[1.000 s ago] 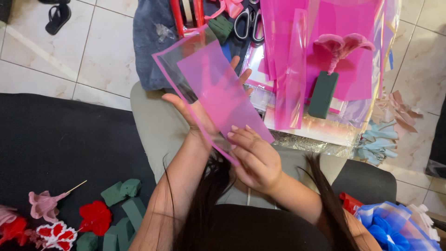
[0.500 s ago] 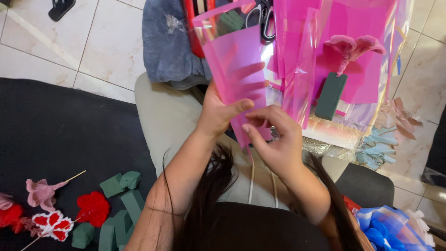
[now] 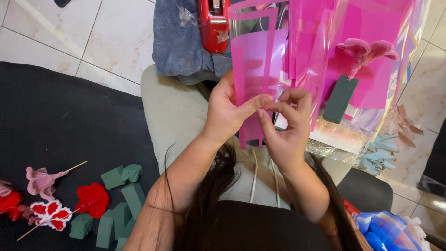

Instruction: The person cuts a pink plastic sheet with scissors, rolls the sheet, and places it around a pink flower held in a foam block.

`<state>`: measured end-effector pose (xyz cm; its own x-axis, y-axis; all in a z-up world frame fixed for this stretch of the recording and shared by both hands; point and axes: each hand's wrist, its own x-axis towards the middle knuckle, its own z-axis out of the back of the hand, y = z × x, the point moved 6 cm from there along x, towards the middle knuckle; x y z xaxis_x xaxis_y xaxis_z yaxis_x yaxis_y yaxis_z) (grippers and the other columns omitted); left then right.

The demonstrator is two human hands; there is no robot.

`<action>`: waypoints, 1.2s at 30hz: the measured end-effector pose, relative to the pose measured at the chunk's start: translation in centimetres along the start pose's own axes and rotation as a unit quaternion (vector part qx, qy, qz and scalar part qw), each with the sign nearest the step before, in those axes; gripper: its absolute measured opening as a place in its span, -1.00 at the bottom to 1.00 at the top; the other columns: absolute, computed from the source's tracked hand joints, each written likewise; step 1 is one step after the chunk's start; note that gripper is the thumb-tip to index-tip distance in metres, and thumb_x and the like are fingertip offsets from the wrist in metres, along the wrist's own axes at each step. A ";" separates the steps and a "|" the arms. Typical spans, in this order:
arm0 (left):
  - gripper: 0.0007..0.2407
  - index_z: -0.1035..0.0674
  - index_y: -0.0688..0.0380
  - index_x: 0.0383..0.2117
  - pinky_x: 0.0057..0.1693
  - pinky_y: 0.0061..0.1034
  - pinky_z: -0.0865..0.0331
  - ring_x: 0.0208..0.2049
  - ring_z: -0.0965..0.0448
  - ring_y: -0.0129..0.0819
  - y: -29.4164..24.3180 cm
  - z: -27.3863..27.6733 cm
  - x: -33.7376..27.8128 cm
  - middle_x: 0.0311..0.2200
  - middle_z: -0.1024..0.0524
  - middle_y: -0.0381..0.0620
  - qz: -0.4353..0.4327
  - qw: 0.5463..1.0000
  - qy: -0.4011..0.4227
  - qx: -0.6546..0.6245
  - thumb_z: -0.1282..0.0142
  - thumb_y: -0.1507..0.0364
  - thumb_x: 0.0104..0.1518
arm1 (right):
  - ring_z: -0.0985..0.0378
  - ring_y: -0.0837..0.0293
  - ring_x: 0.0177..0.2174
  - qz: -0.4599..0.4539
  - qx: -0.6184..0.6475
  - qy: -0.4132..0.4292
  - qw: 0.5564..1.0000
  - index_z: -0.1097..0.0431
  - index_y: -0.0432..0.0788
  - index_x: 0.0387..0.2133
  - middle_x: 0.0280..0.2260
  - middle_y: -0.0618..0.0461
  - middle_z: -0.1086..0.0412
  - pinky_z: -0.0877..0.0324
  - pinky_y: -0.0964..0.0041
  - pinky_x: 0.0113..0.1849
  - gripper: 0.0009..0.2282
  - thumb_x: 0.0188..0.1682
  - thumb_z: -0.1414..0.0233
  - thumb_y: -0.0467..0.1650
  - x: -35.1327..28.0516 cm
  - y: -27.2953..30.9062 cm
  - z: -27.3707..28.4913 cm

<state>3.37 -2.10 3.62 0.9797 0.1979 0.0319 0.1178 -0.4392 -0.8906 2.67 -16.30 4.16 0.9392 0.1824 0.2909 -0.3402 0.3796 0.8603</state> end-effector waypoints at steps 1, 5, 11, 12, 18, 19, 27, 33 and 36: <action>-0.69 -0.56 0.05 -0.11 0.01 -0.50 -0.55 -0.20 -0.61 -0.62 0.3 0.3 0.1 -0.28 -0.66 -0.21 0.000 1.000 0.003 0.007 -0.43 0.45 0.04 | -0.32 0.02 -0.14 0.004 0.007 -0.006 1.000 -0.48 -0.18 -0.38 -0.12 -0.05 -0.19 -0.26 0.20 -0.10 -0.95 0.02 -0.21 -0.47 0.2 0.7 0.0; -0.79 -0.59 0.09 -0.20 -0.09 -0.50 -0.56 -0.26 -0.59 -0.63 0.8 0.9 0.4 -0.36 -0.67 -0.16 0.005 0.999 0.017 0.041 -0.38 0.44 0.09 | -0.39 0.05 -0.19 -0.020 0.064 -0.005 0.998 -0.50 -0.23 -0.37 -0.24 -0.06 -0.27 -0.28 0.22 -0.11 -0.95 0.01 -0.23 -0.50 0.1 0.0 -0.2; -0.88 -0.60 0.11 -0.32 -0.09 -0.53 -0.52 -0.29 -0.52 -0.67 -0.1 0.0 0.2 -0.43 -0.63 -0.21 -0.004 0.998 0.036 0.054 -0.34 0.43 0.12 | -0.37 0.18 -0.34 -0.044 0.121 -0.025 0.991 -0.53 -0.28 -0.39 -0.42 -0.02 -0.30 -0.34 0.28 -0.17 -0.93 -0.04 -0.28 -0.53 -0.6 -1.7 -0.3; -0.88 -0.60 0.11 -0.32 -0.09 -0.53 -0.52 -0.29 -0.52 -0.67 0.3 0.4 0.1 -0.43 -0.63 -0.21 -0.004 0.998 0.035 0.054 -0.34 0.43 0.12 | -0.37 0.18 -0.34 -0.044 0.121 -0.024 0.991 -0.53 -0.28 -0.39 -0.42 -0.02 -0.30 -0.34 0.28 -0.17 -0.93 -0.04 -0.28 -0.53 -0.6 -1.7 -0.4; -0.93 -0.63 0.14 -0.36 -0.12 -0.55 -0.50 -0.31 -0.51 -0.65 0.7 1.7 0.0 -0.46 -0.59 -0.18 -0.024 0.999 0.002 0.048 -0.31 0.48 0.15 | -0.36 0.17 -0.35 -0.045 0.139 -0.028 0.989 -0.50 -0.33 -0.41 -0.43 -0.05 -0.29 -0.33 0.27 -0.18 -0.91 -0.06 -0.28 -0.56 -0.3 -1.3 -1.1; -0.93 -0.63 0.13 -0.38 -0.13 -0.57 -0.48 -0.31 -0.49 -0.67 0.8 1.9 0.0 -0.47 -0.59 -0.21 -0.027 0.998 -0.009 0.051 -0.32 0.48 0.14 | -0.37 0.16 -0.33 -0.040 0.143 -0.025 0.989 -0.49 -0.33 -0.42 -0.41 -0.07 -0.29 -0.33 0.26 -0.17 -0.91 -0.05 -0.28 -0.55 -0.2 -1.3 -1.3; -0.91 -0.63 0.16 -0.41 -0.16 -0.59 -0.46 -0.31 -0.48 -0.63 -0.2 5.7 0.4 -0.48 -0.57 -0.20 -0.052 0.993 -0.069 0.080 -0.34 0.47 0.11 | -0.38 0.07 -0.13 0.000 0.197 0.001 0.980 -0.44 -0.28 -0.44 -0.16 -0.16 -0.32 -0.34 0.17 -0.04 -0.87 -0.01 -0.24 -0.46 2.5 -2.8 -3.3; -0.93 -0.64 0.09 -0.34 -0.09 -0.66 -0.47 -0.32 -0.49 -0.66 -1.9 12.8 0.0 -0.42 -0.60 -0.28 -0.031 0.978 -0.172 0.116 -0.33 0.47 0.16 | -0.47 0.14 -0.18 -0.024 0.078 0.018 0.997 -0.52 -0.15 -0.09 -0.23 -0.03 -0.46 -0.43 0.22 -0.18 -0.84 0.09 -0.21 -0.40 10.3 -6.9 -7.7; -0.87 -0.65 0.14 -0.27 -0.03 -0.60 -0.57 -0.22 -0.63 -0.51 -1.2 14.6 -0.3 -0.29 -0.66 -0.18 0.008 0.965 -0.222 0.139 -0.31 0.44 0.11 | -0.34 0.24 -0.23 -0.017 0.031 0.051 0.998 -0.44 0.02 0.08 -0.17 0.12 -0.35 -0.28 0.36 -0.25 -0.65 0.09 -0.09 -0.16 13.7 -9.1 -10.8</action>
<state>0.52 11.19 -1.98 0.8071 0.5768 -0.1259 -0.0060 -0.2052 -0.9787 18.09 -7.48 -4.17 0.9396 0.2626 0.2194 -0.3014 0.3315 0.8940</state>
